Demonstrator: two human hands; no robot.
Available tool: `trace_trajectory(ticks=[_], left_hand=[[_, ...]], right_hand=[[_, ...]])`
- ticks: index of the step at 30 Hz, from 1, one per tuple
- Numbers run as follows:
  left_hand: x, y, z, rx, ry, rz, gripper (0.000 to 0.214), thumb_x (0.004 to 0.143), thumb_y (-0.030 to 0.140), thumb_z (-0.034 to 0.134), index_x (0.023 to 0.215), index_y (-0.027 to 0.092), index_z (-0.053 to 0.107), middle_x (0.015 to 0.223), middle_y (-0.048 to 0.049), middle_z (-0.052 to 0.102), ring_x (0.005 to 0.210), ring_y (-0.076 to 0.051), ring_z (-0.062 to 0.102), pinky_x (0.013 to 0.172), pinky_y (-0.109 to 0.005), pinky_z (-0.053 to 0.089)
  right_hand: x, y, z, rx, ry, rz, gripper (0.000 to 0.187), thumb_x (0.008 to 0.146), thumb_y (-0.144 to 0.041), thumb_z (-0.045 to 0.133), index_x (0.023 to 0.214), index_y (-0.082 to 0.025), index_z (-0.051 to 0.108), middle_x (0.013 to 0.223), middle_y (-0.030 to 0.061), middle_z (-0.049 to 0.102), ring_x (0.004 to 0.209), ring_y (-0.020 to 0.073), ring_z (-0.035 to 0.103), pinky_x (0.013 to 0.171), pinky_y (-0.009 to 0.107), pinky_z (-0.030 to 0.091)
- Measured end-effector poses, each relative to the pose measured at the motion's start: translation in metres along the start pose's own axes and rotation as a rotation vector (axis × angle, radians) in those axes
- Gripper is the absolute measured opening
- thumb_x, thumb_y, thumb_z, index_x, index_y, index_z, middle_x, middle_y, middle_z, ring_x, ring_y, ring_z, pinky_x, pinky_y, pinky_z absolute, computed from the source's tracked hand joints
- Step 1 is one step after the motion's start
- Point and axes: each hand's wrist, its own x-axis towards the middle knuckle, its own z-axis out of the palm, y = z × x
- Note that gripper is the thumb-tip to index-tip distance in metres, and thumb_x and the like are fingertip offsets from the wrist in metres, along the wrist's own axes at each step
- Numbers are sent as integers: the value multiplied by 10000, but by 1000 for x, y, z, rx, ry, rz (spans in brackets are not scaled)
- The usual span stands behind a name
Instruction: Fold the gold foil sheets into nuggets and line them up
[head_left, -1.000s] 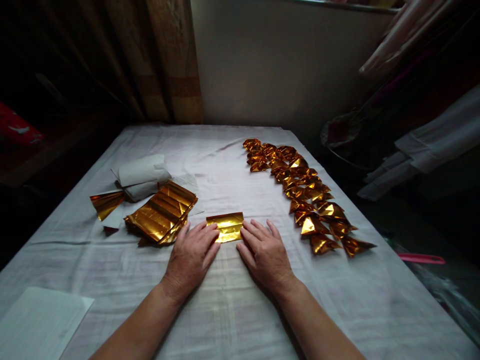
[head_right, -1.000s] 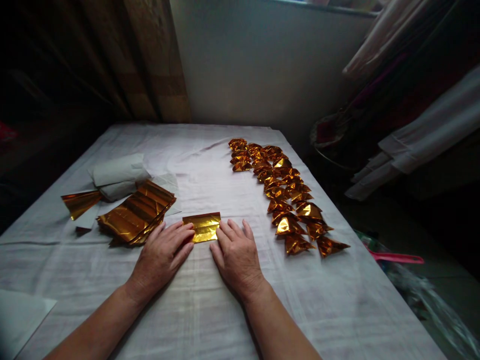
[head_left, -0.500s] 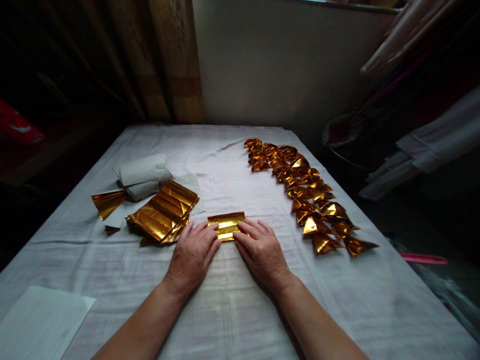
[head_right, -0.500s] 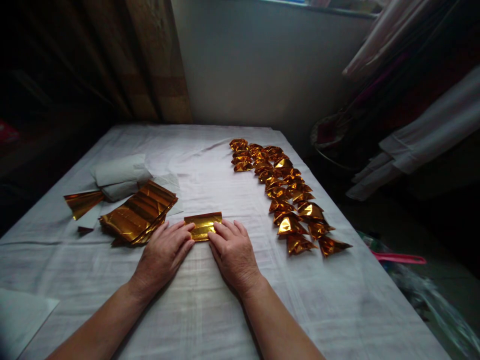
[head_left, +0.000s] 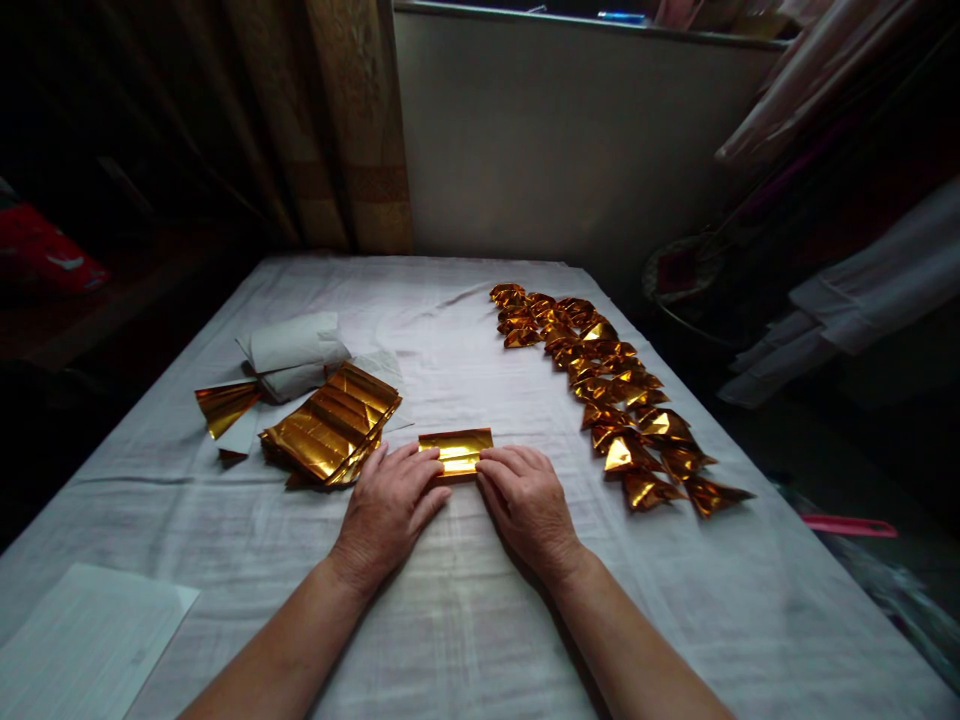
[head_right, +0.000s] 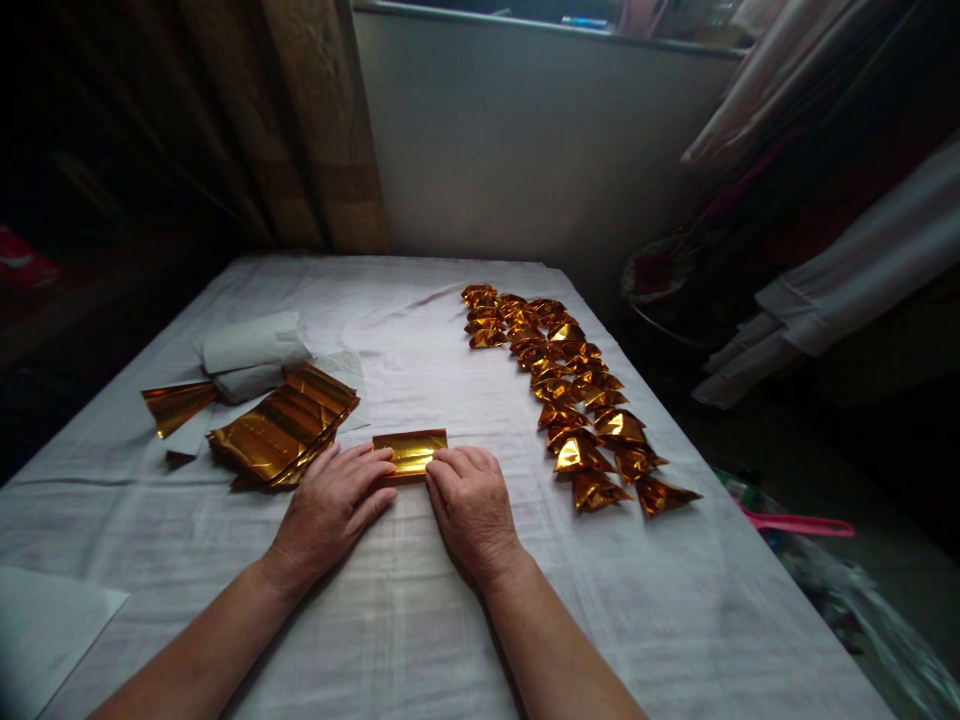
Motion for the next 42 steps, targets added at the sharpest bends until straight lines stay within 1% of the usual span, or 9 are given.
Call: trace_trajectory(ticks=[6, 12, 17, 22, 26, 32, 36, 39, 42], left_hand=[[2, 0, -2, -61, 75, -63, 233, 967, 328, 497, 881, 235, 693, 1146, -53, 723, 1125, -237, 618, 1101, -504, 360], [5, 0, -2, -88, 89, -104, 197, 944, 305, 520, 807, 210, 625, 1152, -71, 699, 1140, -254, 590, 1062, -493, 401], [5, 2, -1, -82, 100, -123, 141, 929, 273, 537, 816, 202, 583, 1166, -90, 682, 1159, -267, 577, 1057, -499, 407], [4, -2, 2, -60, 123, -99, 92, 933, 263, 537, 946, 201, 603, 1151, -91, 683, 1136, -268, 593, 1040, -492, 431], [3, 2, 3, 25, 179, 2, 255, 954, 210, 499, 1186, 215, 604, 1234, -95, 659, 1161, -265, 586, 1053, -506, 421], [-4, 28, 7, 18, 60, 226, 338, 975, 270, 478, 1279, 200, 609, 1293, -66, 664, 1281, -258, 530, 1157, -490, 326], [-8, 34, 11, 16, -6, 221, 432, 981, 349, 468, 1365, 167, 552, 1341, -92, 636, 1268, -247, 556, 1156, -469, 343], [-11, 32, 14, 27, -26, 201, 437, 990, 361, 449, 1364, 159, 550, 1355, -97, 625, 1280, -245, 550, 1143, -460, 368], [-11, 31, 14, 36, -52, 179, 431, 994, 355, 434, 1351, 146, 556, 1370, -97, 613, 1297, -251, 536, 1133, -457, 388]], right_hand=[[0, 0, -3, 24, -7, 22, 268, 1004, -295, 453, 933, -216, 700, 973, 54, 717, 928, 196, 592, 869, 332, 400], [2, 6, 0, -30, -7, 195, 227, 973, -320, 516, 840, -220, 671, 890, 39, 675, 886, 199, 568, 796, 316, 362], [5, 4, 3, -84, -5, 258, 169, 928, -326, 603, 802, -218, 635, 834, 28, 638, 833, 206, 549, 751, 314, 332], [9, 2, 4, -117, -32, 307, 156, 912, -319, 620, 794, -217, 624, 831, 30, 627, 807, 201, 548, 722, 310, 316], [10, 1, 6, -136, -27, 325, 147, 897, -312, 636, 785, -218, 617, 825, 32, 627, 803, 202, 545, 713, 309, 309], [9, 1, 7, -131, -1, 324, 129, 886, -288, 640, 780, -221, 608, 813, 27, 619, 795, 204, 540, 717, 313, 312], [8, 2, 9, -98, 26, 322, 67, 881, -280, 640, 868, -217, 623, 847, 31, 634, 821, 215, 558, 732, 319, 329], [6, 4, 10, -68, 61, 323, 120, 881, -242, 620, 995, -202, 620, 886, 35, 651, 829, 215, 568, 745, 321, 341], [6, 5, 10, -57, 56, 312, 68, 888, -205, 592, 951, -206, 616, 875, 31, 652, 826, 212, 568, 742, 319, 338]])
